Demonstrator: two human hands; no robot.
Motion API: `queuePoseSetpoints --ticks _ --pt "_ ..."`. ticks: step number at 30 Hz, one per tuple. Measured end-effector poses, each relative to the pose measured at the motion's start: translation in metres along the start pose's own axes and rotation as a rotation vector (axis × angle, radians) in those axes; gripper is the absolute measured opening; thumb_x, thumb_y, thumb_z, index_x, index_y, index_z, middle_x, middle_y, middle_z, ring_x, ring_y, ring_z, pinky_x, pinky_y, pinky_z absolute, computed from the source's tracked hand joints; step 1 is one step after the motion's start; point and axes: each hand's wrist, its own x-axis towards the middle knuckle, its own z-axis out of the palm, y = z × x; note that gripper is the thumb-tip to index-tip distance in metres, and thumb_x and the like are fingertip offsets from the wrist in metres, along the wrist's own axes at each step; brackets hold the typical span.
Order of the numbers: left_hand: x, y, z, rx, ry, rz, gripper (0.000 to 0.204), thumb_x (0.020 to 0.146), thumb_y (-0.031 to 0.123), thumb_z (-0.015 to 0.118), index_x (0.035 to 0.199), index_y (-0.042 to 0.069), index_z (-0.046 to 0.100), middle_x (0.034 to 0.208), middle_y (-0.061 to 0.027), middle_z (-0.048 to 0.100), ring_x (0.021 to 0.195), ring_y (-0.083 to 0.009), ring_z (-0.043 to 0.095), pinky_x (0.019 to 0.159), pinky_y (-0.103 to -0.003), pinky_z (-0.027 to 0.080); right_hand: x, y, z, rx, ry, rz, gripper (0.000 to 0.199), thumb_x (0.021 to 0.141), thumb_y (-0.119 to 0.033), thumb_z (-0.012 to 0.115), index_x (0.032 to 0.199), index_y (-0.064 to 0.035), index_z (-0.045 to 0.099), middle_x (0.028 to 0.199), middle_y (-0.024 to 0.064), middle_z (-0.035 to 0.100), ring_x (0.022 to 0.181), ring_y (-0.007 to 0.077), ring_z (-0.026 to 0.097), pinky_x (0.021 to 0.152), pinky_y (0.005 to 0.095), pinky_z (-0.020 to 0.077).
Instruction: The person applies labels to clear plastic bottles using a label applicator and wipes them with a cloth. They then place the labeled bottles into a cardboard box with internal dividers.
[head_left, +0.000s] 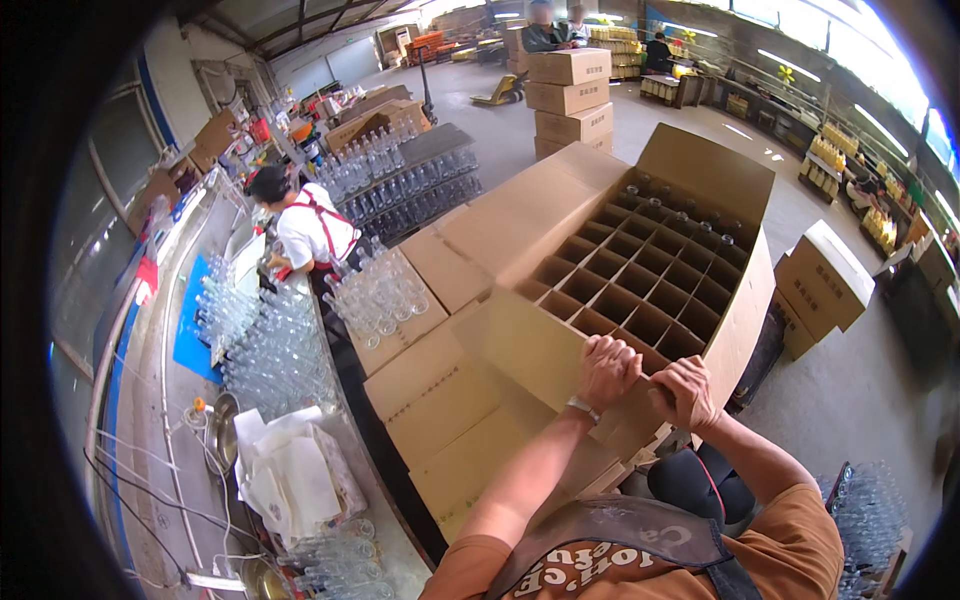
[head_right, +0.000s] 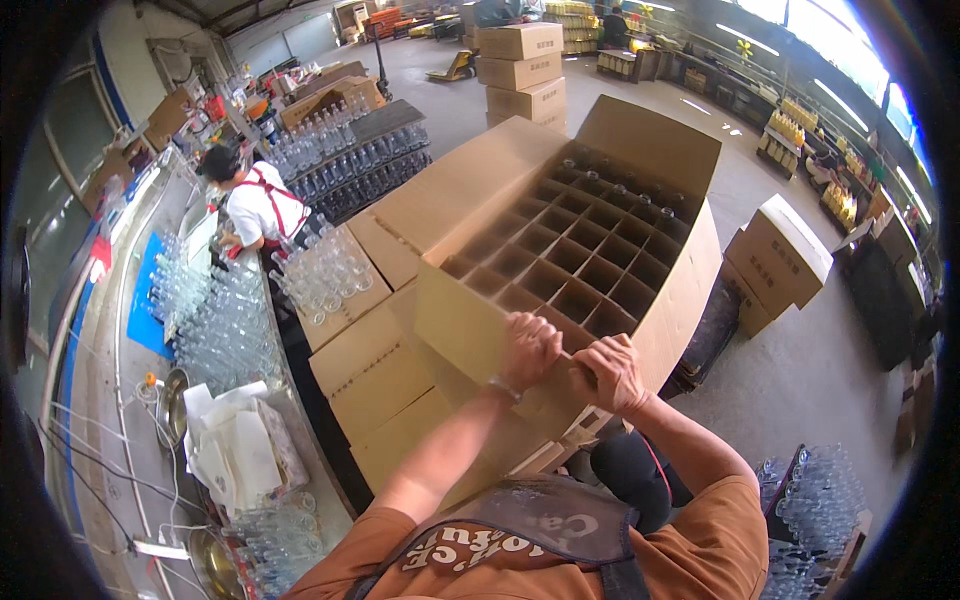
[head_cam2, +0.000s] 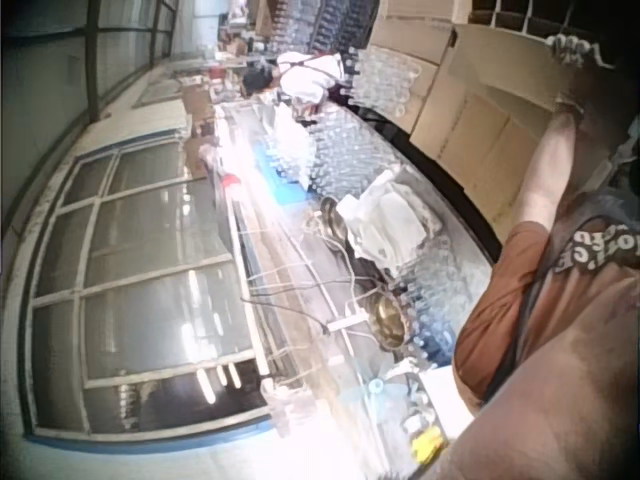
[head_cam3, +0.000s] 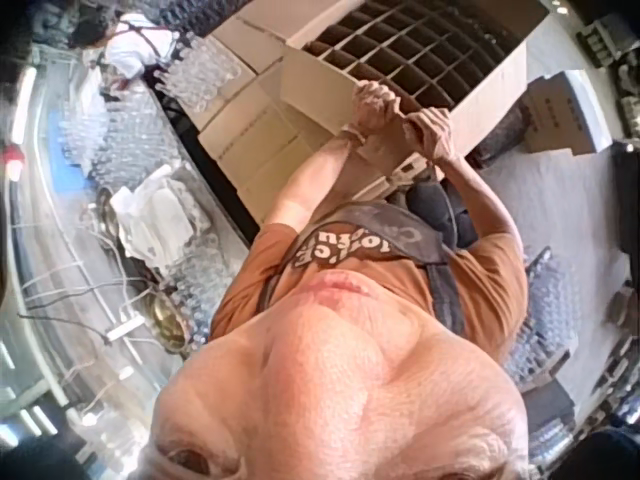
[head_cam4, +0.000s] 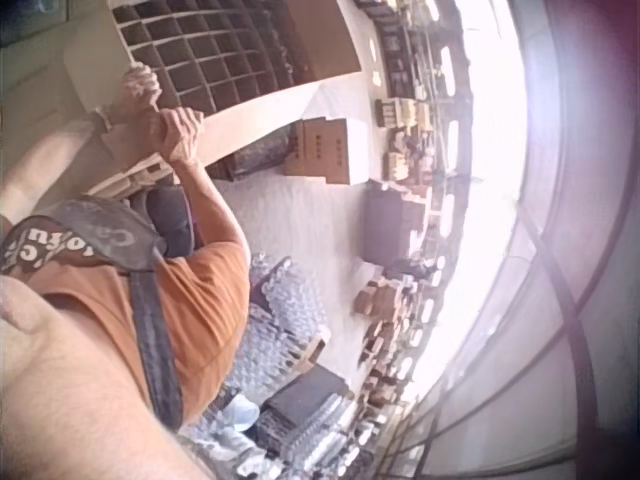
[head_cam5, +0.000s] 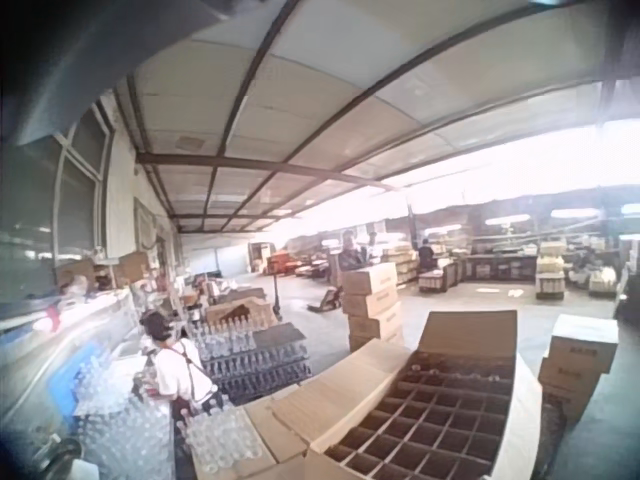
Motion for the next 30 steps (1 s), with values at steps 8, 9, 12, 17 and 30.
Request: queuePoseSetpoints --ticks 8,9,12,17,30 --pt "0.0 -0.01 0.023 0.166 0.031 0.075 0.03 0.09 0.018 0.055 0.062 0.018 0.043 0.065 -0.0032 0.044 0.067 -0.0223 0.05 0.068 -0.041 0.038 0.026 0.049 -0.037 0.422 -0.14 -0.003 0.035 0.076 -0.009 0.076 0.108 -0.0051 0.064 0.123 0.0155 0.059 0.111 0.0326 0.06 0.09 0.0431 0.0473" --pt "-0.003 -0.01 0.023 0.146 -0.043 0.038 0.029 0.091 0.019 0.053 0.064 0.018 0.043 0.066 -0.003 0.044 0.068 -0.0231 0.05 0.069 -0.041 0.038 0.035 0.071 -0.041 0.25 -0.16 -0.046 0.035 0.075 -0.009 0.076 0.108 -0.0058 0.063 0.126 0.0158 0.057 0.114 0.0333 0.058 0.09 0.0439 0.0472" --pt "0.006 -0.002 0.019 0.114 -0.101 0.014 0.022 0.09 0.019 0.05 0.068 0.017 0.045 0.068 -0.0041 0.045 0.068 -0.0254 0.049 0.069 -0.042 0.038 0.064 0.175 -0.047 -0.066 0.063 0.047 0.034 0.076 -0.01 0.074 0.108 -0.0056 0.064 0.128 0.0142 0.057 0.116 0.034 0.056 0.094 0.0465 0.0464" --pt "0.008 0.004 0.029 0.091 -0.026 -0.04 0.028 0.094 0.016 0.043 0.066 0.014 0.041 0.064 -0.0056 0.045 0.064 -0.0254 0.048 0.07 -0.039 0.039 0.087 0.345 -0.06 -0.428 -0.314 0.68 0.041 0.081 -0.028 0.074 0.11 -0.0009 0.066 0.118 0.0217 0.065 0.113 0.0379 0.06 0.095 0.0483 0.0487" --pt "0.029 0.017 0.004 -0.005 -0.258 -0.126 0.02 0.088 0.017 0.053 0.069 0.015 0.055 0.07 -0.0047 0.058 0.068 -0.0248 0.055 0.071 -0.04 0.04 0.111 0.376 -0.135 0.261 0.476 0.366 0.014 0.089 -0.009 0.064 0.102 -0.0027 0.066 0.08 0.0068 0.067 0.074 0.0141 0.067 0.066 0.031 0.0547"
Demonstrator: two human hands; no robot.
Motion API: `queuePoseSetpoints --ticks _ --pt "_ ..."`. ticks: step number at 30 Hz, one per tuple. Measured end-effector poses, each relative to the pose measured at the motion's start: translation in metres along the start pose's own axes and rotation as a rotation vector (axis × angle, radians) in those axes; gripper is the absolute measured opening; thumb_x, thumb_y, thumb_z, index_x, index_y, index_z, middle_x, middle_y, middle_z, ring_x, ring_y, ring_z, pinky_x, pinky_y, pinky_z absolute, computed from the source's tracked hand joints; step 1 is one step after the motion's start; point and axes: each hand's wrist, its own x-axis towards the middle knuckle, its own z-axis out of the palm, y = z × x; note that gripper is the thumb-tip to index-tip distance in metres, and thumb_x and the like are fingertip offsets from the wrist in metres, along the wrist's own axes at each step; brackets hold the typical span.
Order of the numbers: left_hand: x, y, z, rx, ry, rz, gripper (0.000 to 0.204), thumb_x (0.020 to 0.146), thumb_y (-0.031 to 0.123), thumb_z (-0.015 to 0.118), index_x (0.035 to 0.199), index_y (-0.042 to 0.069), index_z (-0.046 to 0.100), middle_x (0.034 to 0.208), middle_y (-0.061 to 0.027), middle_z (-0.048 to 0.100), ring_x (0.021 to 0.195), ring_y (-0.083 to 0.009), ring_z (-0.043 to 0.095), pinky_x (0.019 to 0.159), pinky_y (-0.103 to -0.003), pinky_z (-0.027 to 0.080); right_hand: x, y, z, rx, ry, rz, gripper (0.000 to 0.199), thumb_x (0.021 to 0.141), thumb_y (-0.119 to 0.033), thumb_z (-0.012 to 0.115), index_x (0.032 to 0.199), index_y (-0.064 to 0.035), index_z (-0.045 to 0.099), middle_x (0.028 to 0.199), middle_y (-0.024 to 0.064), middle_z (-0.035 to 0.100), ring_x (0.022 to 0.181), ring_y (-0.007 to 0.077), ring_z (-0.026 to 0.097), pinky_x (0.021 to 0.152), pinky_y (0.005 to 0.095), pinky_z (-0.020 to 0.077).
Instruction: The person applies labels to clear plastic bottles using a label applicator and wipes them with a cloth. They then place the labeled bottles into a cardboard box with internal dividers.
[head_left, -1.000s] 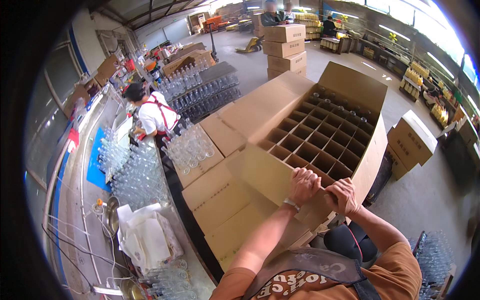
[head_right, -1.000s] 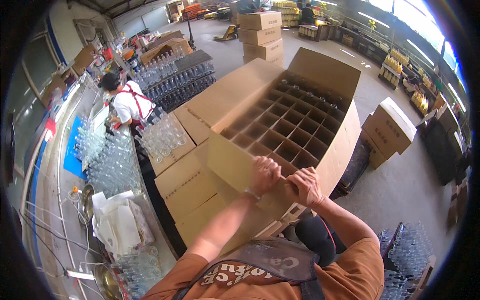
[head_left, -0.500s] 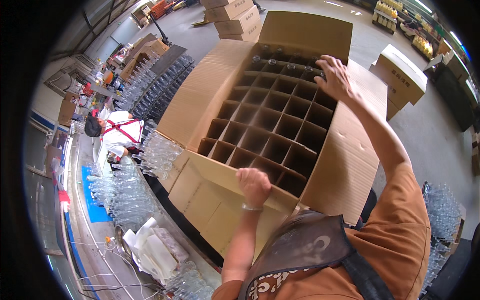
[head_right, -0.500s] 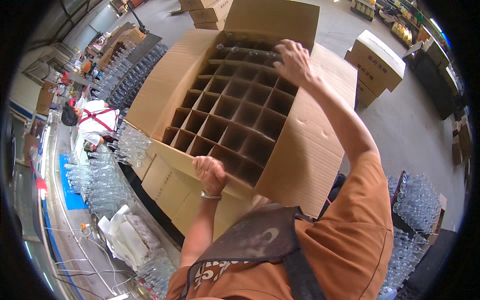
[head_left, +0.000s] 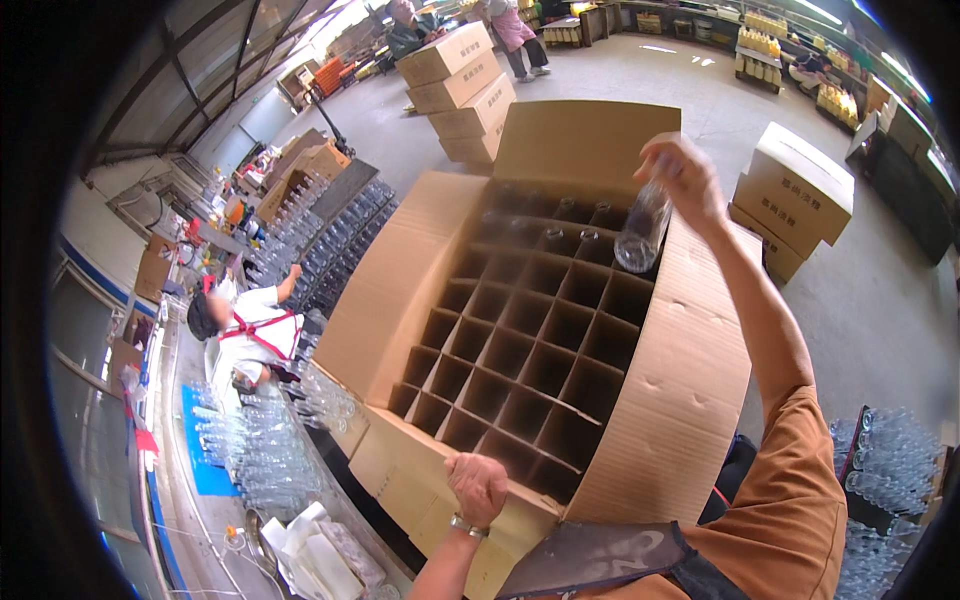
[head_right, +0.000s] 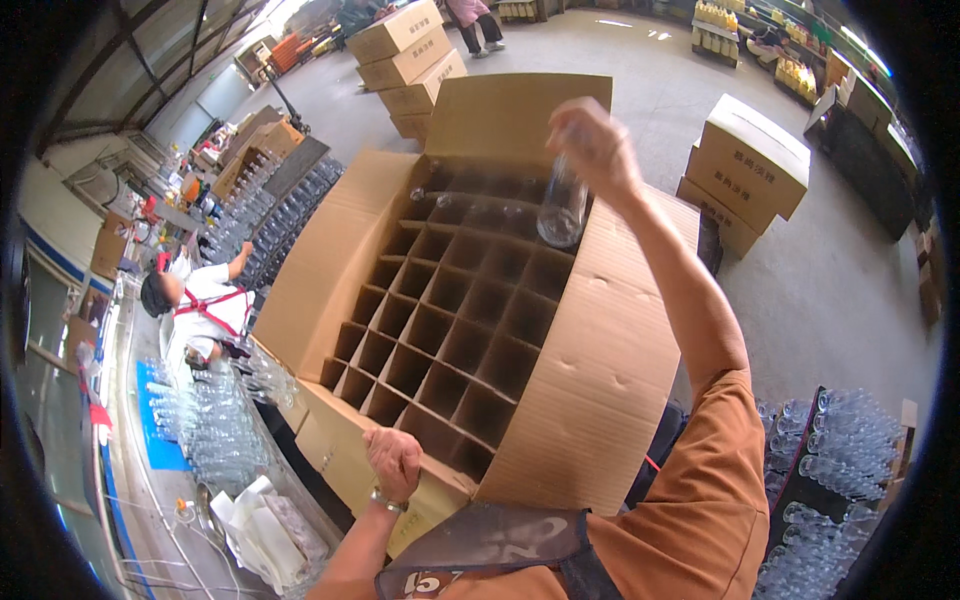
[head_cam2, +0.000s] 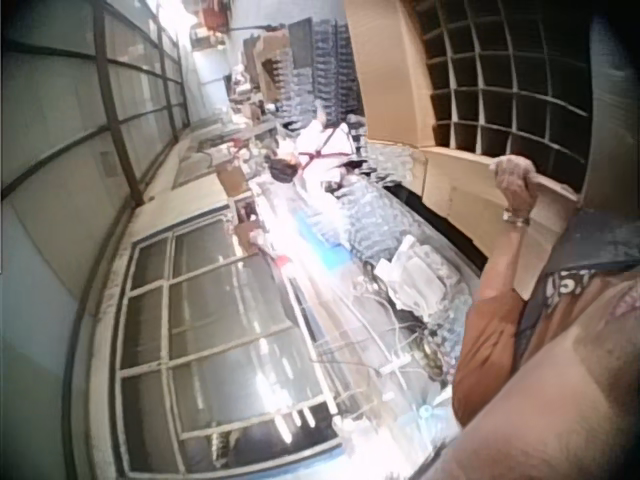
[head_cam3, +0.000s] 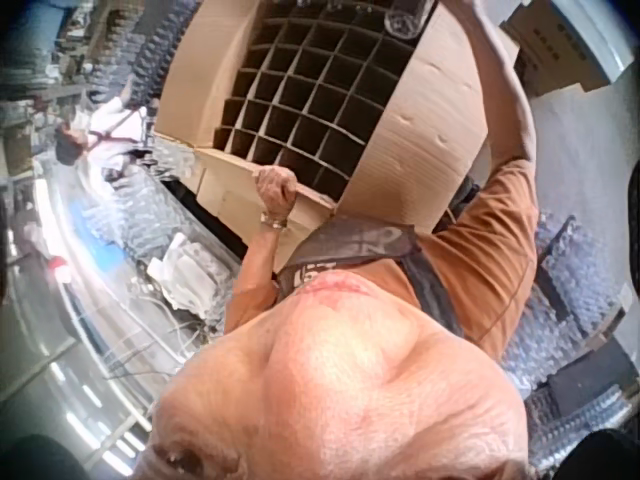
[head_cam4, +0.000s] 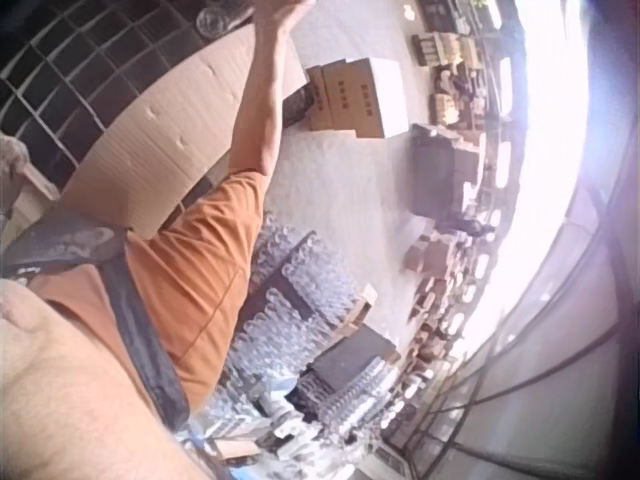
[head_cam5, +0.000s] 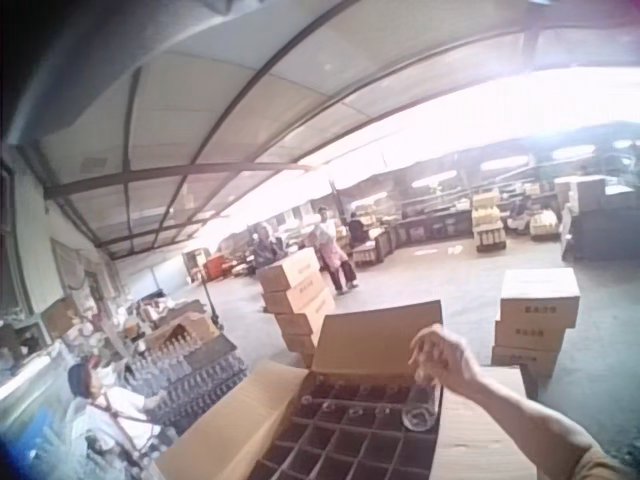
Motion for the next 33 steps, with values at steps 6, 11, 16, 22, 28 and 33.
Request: queuePoseSetpoints --ticks 6,11,16,22,28,33 --pt "0.106 0.008 -0.034 -0.197 -0.222 -0.228 0.02 0.096 0.02 0.062 0.1 0.001 0.065 0.099 -0.0152 0.065 0.087 -0.026 0.065 0.08 -0.036 0.052 0.091 -0.067 -0.053 0.03 0.053 0.074 0.017 0.092 -0.012 0.063 0.106 -0.0047 0.068 0.072 0.0014 0.064 0.065 0.0079 0.062 0.061 0.0251 0.0523" --pt "0.232 -0.015 0.051 -0.111 -0.144 0.069 0.047 0.096 0.035 0.062 0.13 0.003 0.058 0.134 -0.0204 0.056 0.12 -0.0375 0.058 0.099 -0.043 0.05 0.054 0.003 0.008 -0.854 -0.773 0.389 0.017 0.084 -0.015 0.07 0.097 -0.0042 0.071 0.107 0.0164 0.071 0.096 0.0301 0.071 0.083 0.0401 0.0585" --pt "0.297 -0.074 0.165 -0.06 -0.264 -0.021 0.051 0.094 0.03 0.064 0.137 0.005 0.054 0.142 -0.023 0.049 0.129 -0.0393 0.05 0.108 -0.044 0.042 0.012 0.055 0.033 -0.863 -0.726 0.415 0.013 0.083 -0.01 0.067 0.089 -0.0033 0.076 0.097 0.019 0.073 0.093 0.0309 0.072 0.081 0.04 0.0586" --pt "0.296 -0.075 0.235 -0.174 -0.115 -0.056 0.037 0.088 0.006 0.066 0.125 0.004 0.062 0.118 -0.0182 0.065 0.111 -0.0361 0.063 0.097 -0.043 0.05 -0.002 0.058 0.048 -1.038 -0.815 0.29 0.015 0.085 -0.008 0.064 0.089 -0.0071 0.078 0.094 0.0136 0.075 0.091 0.0268 0.074 0.078 0.0373 0.0583" --pt "0.314 -0.061 0.186 -0.346 0.299 -0.13 0.029 0.102 0.016 0.053 0.126 0.002 0.061 0.105 -0.014 0.067 0.095 -0.0259 0.067 0.084 -0.038 0.055 -0.003 0.054 0.05 -1.038 -0.797 0.283 0.015 0.086 -0.01 0.064 0.087 -0.0055 0.078 0.091 0.0144 0.075 0.087 0.0266 0.074 0.077 0.0368 0.0588" --pt "0.373 -0.007 0.082 -0.6 0.624 0.026 0.026 0.103 0.012 0.052 0.125 -0.002 0.055 0.095 -0.0076 0.06 0.078 -0.0091 0.058 0.07 -0.025 0.052 -0.004 0.056 0.046 -1.105 -0.824 0.323 0.013 0.086 -0.013 0.066 0.09 -0.0103 0.079 0.096 0.0104 0.076 0.091 0.0229 0.073 0.077 0.0357 0.0577"
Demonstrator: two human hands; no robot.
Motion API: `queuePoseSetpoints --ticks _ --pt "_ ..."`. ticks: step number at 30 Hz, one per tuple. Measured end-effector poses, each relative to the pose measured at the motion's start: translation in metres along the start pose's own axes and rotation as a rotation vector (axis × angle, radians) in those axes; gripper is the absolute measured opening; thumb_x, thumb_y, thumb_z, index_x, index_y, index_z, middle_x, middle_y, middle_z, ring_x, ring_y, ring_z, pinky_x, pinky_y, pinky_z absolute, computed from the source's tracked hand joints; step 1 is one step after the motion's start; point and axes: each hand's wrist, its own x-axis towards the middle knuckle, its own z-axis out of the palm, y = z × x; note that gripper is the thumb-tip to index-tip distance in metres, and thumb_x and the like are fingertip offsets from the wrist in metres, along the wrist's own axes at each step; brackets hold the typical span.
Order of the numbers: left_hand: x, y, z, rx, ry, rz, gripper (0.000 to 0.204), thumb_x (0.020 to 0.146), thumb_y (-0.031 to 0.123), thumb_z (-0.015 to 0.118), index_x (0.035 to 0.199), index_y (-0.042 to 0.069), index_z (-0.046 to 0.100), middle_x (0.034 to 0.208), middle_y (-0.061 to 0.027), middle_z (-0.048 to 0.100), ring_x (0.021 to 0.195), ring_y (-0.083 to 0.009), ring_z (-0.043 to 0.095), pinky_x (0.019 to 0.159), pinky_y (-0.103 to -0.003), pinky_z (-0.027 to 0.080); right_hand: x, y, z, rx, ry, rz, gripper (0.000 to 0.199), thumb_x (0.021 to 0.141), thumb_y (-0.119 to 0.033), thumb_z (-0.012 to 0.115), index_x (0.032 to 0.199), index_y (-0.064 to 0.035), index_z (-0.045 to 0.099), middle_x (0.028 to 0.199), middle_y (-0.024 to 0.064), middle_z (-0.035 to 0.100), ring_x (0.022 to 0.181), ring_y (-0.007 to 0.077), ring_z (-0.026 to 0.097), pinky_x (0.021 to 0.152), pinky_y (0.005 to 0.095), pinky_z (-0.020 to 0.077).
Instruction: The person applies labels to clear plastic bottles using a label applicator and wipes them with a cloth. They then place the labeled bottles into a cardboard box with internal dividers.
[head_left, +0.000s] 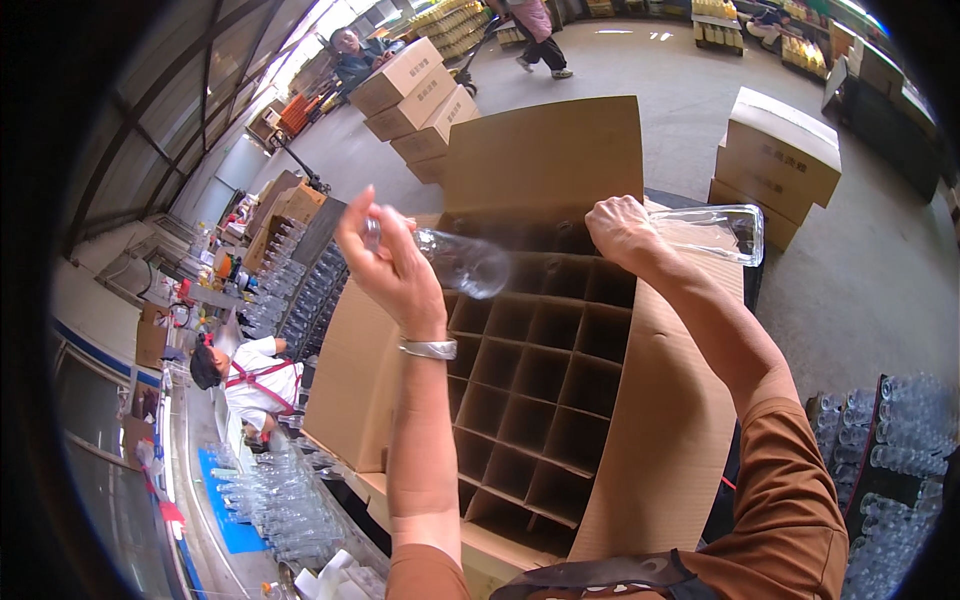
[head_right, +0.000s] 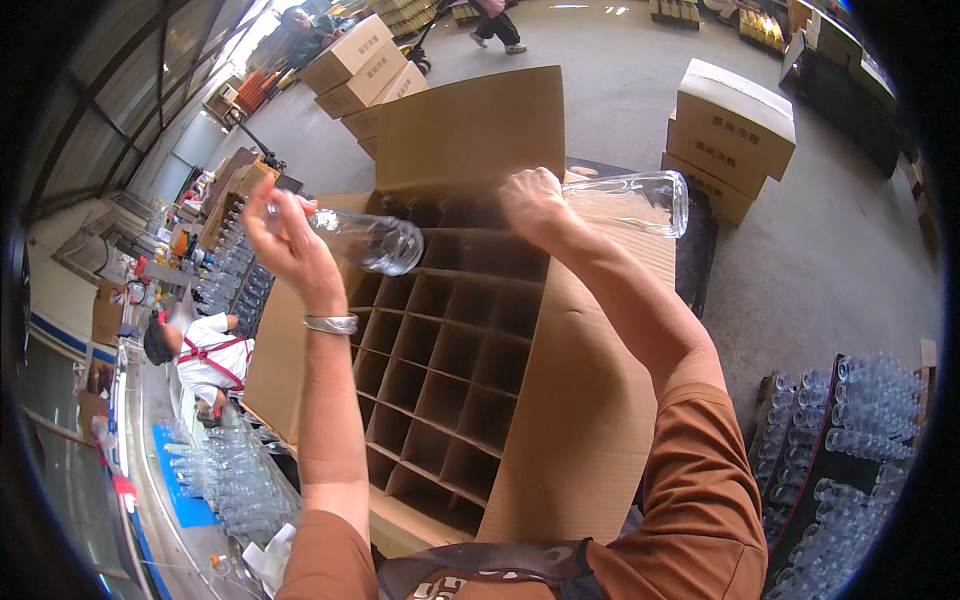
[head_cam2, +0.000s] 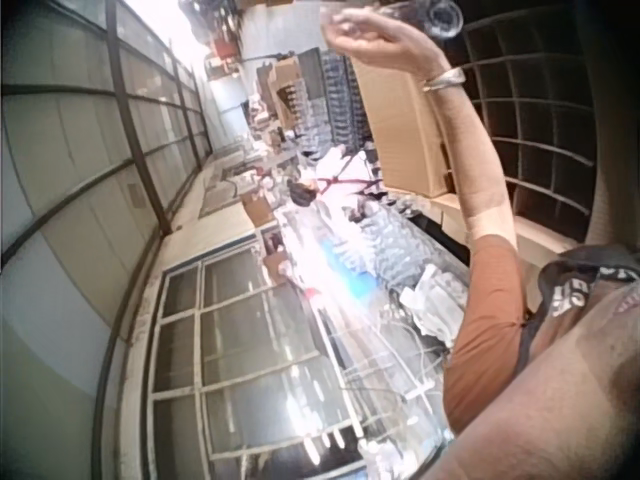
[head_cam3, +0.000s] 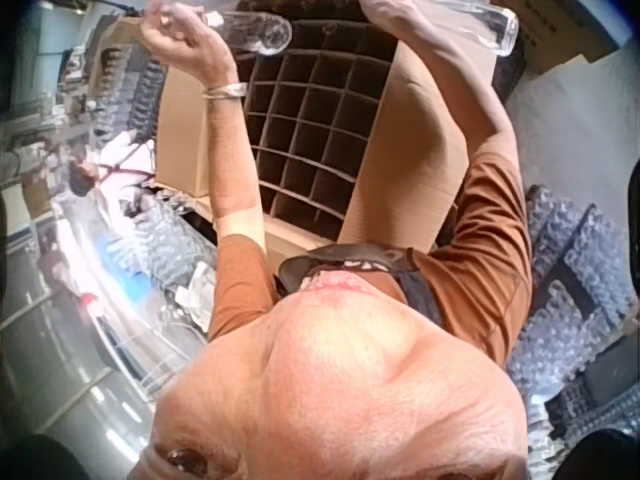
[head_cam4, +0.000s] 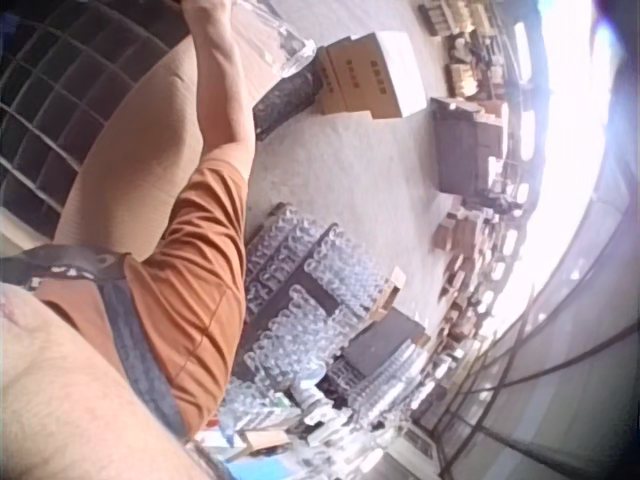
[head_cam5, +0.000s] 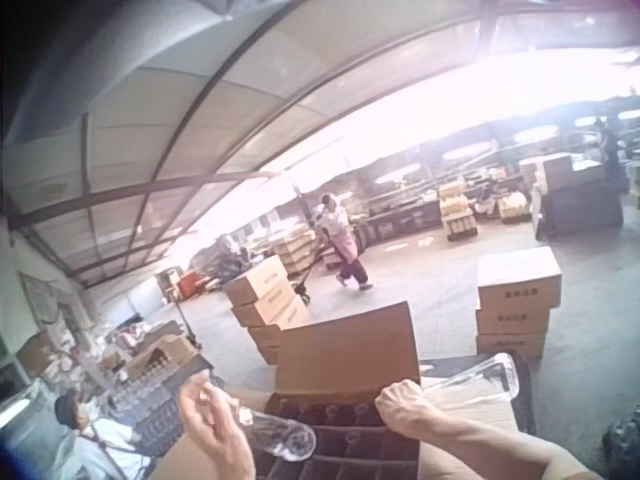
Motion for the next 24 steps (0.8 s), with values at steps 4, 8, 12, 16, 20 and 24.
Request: queuePoseSetpoints --ticks 4,8,12,16,20,24 --pt "-0.008 0.003 0.028 0.359 -0.587 0.173 0.018 0.093 0.013 0.069 0.11 0.006 0.067 0.093 -0.0089 0.07 0.078 -0.0172 0.066 0.069 -0.031 0.055 -0.001 0.001 0.0 0.019 0.04 -0.018 0.014 0.085 -0.01 0.066 0.088 -0.0093 0.079 0.092 0.0129 0.075 0.089 0.0244 0.074 0.076 0.0374 0.0577" --pt "-0.079 -0.063 0.036 0.625 -1.047 -0.094 0.038 0.081 0.015 0.081 0.115 0.007 0.069 0.107 -0.0195 0.071 0.099 -0.0331 0.07 0.085 -0.042 0.056 -0.002 -0.005 0.002 0.082 0.158 -0.071 0.013 0.081 -0.009 0.066 0.082 -0.0077 0.078 0.087 0.0152 0.074 0.084 0.0274 0.073 0.074 0.0385 0.0577" --pt "-0.106 -0.081 0.048 0.687 -1.132 -0.157 0.031 0.083 0.011 0.073 0.113 0.008 0.068 0.101 -0.0218 0.07 0.095 -0.0403 0.067 0.079 -0.045 0.056 -0.006 -0.002 0.003 0.047 0.172 -0.086 0.012 0.081 -0.013 0.068 0.081 -0.0088 0.079 0.085 0.0144 0.074 0.083 0.0265 0.074 0.073 0.0379 0.0576" --pt "-0.103 -0.052 0.043 0.702 -1.051 -0.138 0.017 0.083 0.01 0.068 0.099 0.004 0.066 0.095 -0.0228 0.069 0.09 -0.0437 0.066 0.072 -0.049 0.055 -0.007 -0.002 0.008 -0.013 0.151 -0.077 0.015 0.085 -0.012 0.064 0.08 -0.0095 0.078 0.086 0.0136 0.075 0.085 0.0254 0.074 0.072 0.0384 0.058" --pt "-0.083 -0.02 0.011 0.526 -0.747 -0.092 0.029 0.08 0.012 0.079 0.106 0.004 0.068 0.097 -0.0187 0.072 0.089 -0.0326 0.072 0.078 -0.039 0.058 -0.011 0.002 0.014 -0.007 0.187 -0.081 0.015 0.084 -0.01 0.063 0.081 -0.0078 0.077 0.086 0.0147 0.074 0.085 0.0276 0.074 0.072 0.0392 0.0586" --pt "-0.056 0.046 -0.04 0.443 -0.526 -0.046 0.034 0.083 0.014 0.08 0.113 0.005 0.067 0.099 -0.0111 0.074 0.084 -0.0204 0.072 0.072 -0.032 0.057 -0.01 0.012 0.006 0.176 0.137 0.005 0.028 0.08 -0.023 0.076 0.096 -0.0005 0.07 0.095 0.0228 0.071 0.096 0.0381 0.069 0.082 0.0455 0.0566"
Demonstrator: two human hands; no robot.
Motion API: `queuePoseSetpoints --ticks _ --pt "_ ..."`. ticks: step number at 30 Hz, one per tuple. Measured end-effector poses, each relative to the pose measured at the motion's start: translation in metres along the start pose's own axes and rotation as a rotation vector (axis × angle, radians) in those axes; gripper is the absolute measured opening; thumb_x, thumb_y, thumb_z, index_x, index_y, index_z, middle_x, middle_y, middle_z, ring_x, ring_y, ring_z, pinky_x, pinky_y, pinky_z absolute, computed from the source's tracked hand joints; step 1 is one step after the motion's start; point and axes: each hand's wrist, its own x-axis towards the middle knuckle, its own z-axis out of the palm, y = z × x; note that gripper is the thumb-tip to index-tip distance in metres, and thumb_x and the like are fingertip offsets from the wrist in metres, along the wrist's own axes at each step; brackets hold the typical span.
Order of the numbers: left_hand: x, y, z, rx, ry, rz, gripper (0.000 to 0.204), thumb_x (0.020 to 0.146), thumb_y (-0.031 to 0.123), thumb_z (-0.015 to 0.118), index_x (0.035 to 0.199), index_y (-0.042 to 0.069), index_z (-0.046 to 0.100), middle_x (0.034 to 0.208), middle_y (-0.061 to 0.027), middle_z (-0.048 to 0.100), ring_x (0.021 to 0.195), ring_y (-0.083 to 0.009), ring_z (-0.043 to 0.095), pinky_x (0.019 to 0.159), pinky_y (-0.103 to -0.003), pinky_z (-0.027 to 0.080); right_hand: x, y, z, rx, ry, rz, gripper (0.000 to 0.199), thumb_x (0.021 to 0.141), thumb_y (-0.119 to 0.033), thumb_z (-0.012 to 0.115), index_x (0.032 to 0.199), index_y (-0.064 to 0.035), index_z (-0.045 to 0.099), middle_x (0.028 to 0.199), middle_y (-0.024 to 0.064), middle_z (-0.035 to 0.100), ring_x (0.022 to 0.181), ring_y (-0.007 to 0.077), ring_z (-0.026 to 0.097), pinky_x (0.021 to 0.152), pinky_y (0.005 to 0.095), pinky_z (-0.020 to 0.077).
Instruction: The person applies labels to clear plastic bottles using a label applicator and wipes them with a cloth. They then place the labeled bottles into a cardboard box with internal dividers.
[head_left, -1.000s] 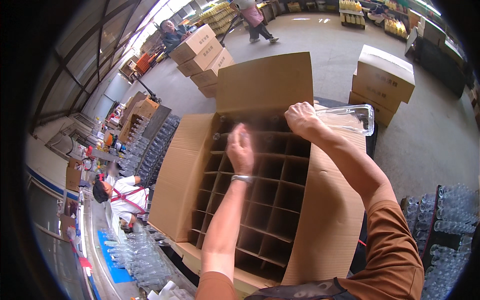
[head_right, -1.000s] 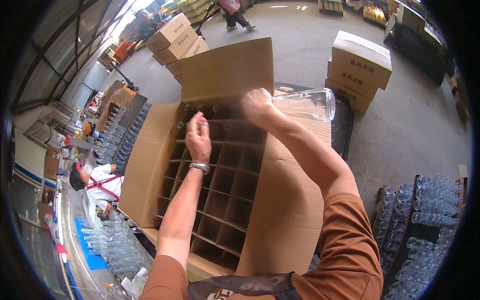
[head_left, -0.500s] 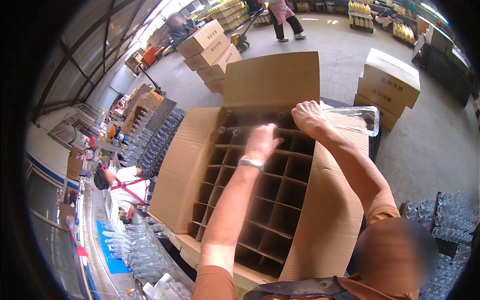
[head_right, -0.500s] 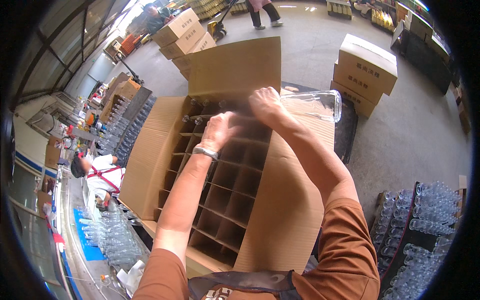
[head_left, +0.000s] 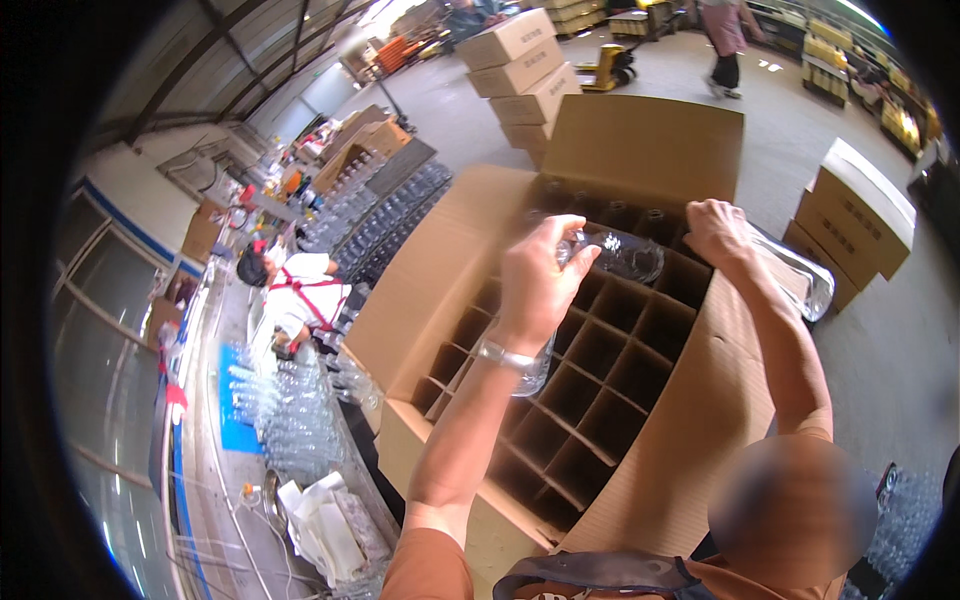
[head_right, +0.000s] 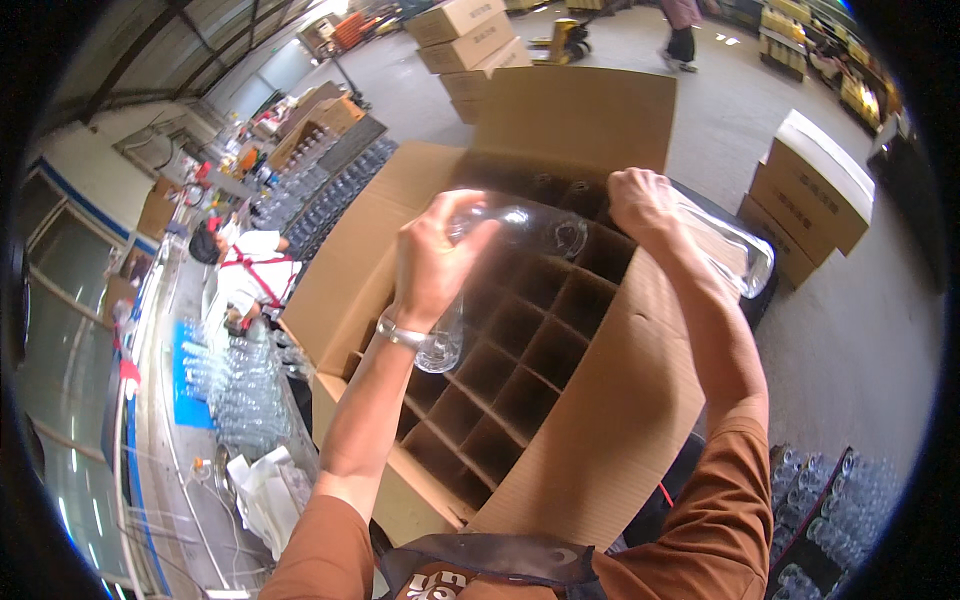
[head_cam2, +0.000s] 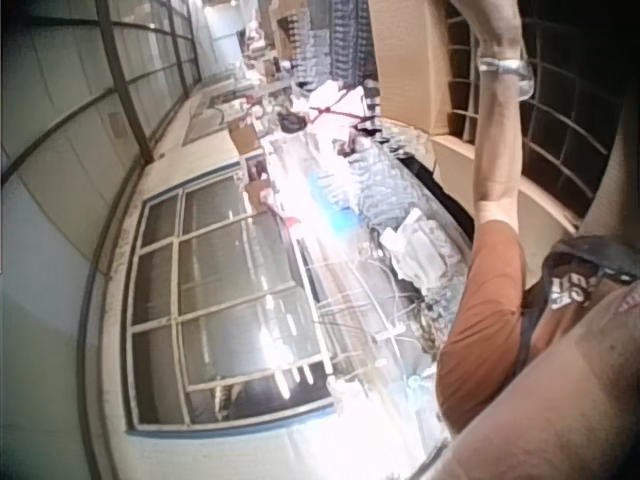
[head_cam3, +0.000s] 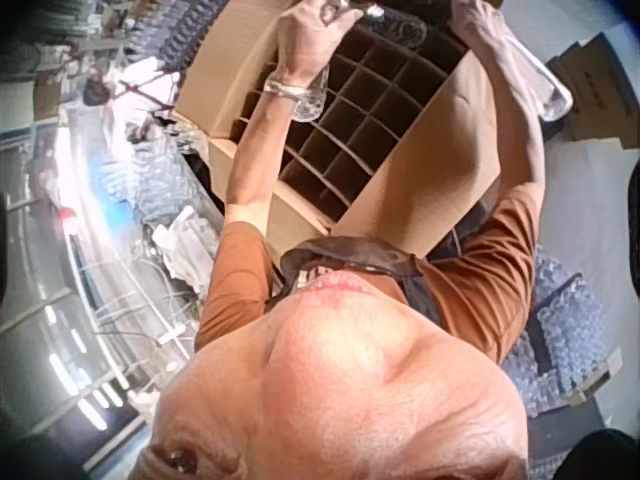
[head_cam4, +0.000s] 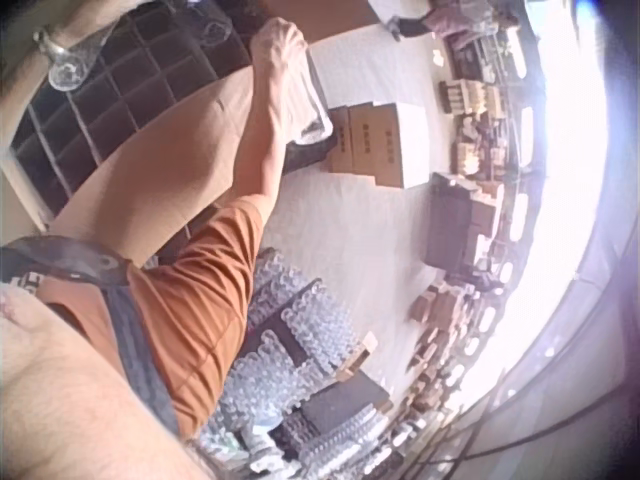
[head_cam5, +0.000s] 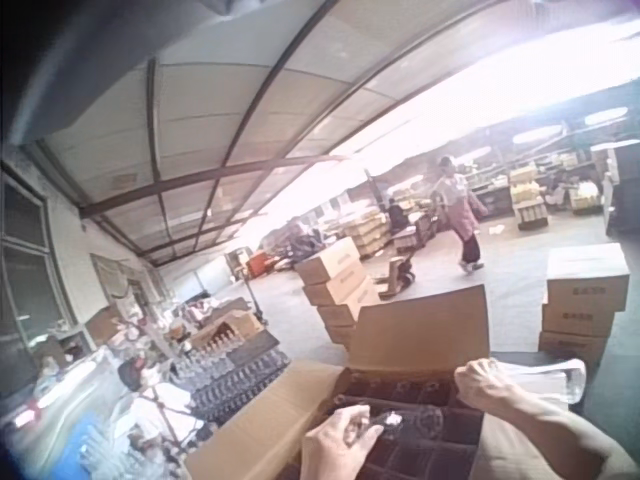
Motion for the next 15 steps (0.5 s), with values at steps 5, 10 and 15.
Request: queuePoseSetpoints --ticks 5,10,15 --pt "-0.037 0.04 -0.098 -0.223 0.352 -0.11 0.036 0.09 0.007 0.074 0.124 0.004 0.062 0.109 -0.0094 0.071 0.076 -0.005 0.062 0.054 -0.017 0.048 -0.01 0.012 -0.012 0.3 0.28 -0.012 0.027 0.077 -0.024 0.074 0.094 -0.005 0.067 0.088 0.0159 0.072 0.087 0.0363 0.07 0.076 0.0459 0.0557" --pt "-0.128 0.084 -0.193 -0.07 0.527 -0.245 0.037 0.087 0.0 0.074 0.122 0.002 0.063 0.107 -0.0089 0.073 0.07 -0.0043 0.061 0.053 -0.018 0.05 -0.035 -0.057 -0.08 0.304 0.607 -0.308 0.018 0.085 -0.018 0.073 0.095 -0.0056 0.064 0.094 0.0154 0.069 0.086 0.037 0.067 0.073 0.0411 0.0539" --pt "-0.271 0.112 -0.259 0.198 0.542 -0.564 0.035 0.081 0.001 0.078 0.115 0.006 0.069 0.105 -0.0053 0.074 0.081 -0.0051 0.065 0.06 -0.019 0.05 -0.071 -0.148 -0.121 0.295 0.492 -0.497 0.044 0.093 -0.04 0.069 0.13 -0.0178 0.062 0.128 0.0121 0.064 0.118 0.0294 0.062 0.098 0.0418 0.0504"
